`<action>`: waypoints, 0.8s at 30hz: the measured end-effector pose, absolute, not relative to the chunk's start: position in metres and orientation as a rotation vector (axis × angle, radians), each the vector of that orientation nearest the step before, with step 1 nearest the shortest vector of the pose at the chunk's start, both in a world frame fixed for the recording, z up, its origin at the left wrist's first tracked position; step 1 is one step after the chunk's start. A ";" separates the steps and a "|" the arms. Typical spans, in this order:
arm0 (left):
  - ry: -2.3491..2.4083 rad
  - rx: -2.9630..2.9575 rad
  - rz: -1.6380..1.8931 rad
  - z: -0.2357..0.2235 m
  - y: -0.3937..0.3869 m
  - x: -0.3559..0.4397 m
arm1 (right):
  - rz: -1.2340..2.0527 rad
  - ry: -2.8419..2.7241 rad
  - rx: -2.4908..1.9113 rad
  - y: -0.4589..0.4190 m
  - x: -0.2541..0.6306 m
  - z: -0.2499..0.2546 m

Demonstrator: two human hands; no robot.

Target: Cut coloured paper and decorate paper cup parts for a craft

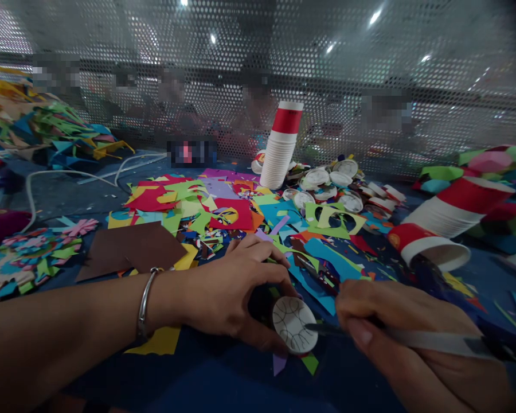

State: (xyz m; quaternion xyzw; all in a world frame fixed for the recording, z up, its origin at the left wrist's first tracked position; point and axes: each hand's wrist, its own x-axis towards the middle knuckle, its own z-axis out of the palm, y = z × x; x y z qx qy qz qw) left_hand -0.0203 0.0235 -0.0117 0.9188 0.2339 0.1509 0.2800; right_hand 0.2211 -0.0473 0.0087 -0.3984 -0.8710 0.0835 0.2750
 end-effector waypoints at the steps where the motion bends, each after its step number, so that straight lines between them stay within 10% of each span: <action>1: 0.627 2.464 0.408 -0.012 0.023 -0.020 | 0.228 -2.341 -1.067 -0.047 0.221 0.008; 24: 0.625 2.449 0.413 -0.013 0.024 -0.019 | 0.440 -2.255 -1.027 -0.045 0.210 0.005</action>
